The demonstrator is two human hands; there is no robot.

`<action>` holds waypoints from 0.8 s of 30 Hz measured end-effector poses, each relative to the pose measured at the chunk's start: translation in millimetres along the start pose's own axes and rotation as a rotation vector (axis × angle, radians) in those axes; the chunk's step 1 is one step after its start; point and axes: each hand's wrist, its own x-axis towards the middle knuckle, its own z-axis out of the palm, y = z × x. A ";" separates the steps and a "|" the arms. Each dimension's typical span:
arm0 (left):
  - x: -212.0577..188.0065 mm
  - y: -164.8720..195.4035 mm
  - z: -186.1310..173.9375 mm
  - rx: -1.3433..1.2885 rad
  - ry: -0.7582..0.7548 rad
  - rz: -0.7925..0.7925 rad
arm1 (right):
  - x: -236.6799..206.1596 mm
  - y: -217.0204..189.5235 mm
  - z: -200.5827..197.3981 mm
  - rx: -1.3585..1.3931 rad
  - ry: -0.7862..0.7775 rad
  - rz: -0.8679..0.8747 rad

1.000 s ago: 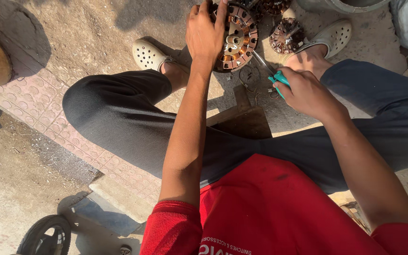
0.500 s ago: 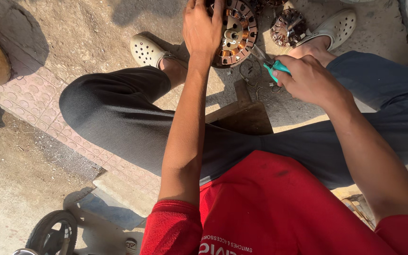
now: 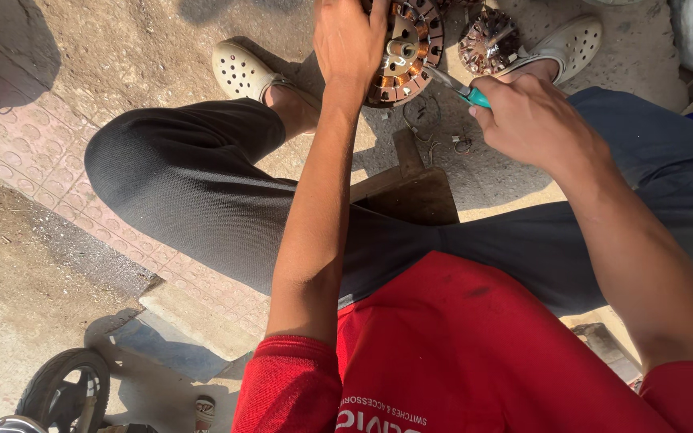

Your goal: The person sits on the ground and uses pliers to pull copper windings from a circular motor stator. They repeatedly grip and extract wires, placing the removed pieces on the ground beside them.

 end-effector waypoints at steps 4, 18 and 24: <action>-2.4 -0.4 3.5 0.011 0.077 0.077 | 3.7 3.5 3.8 -0.001 -0.056 0.061; -2.0 2.5 -1.9 0.026 0.009 0.069 | 8.7 23.7 51.6 0.329 0.363 -0.306; -2.9 6.0 -6.4 0.018 0.055 0.078 | 15.5 35.9 71.7 0.291 0.293 -0.190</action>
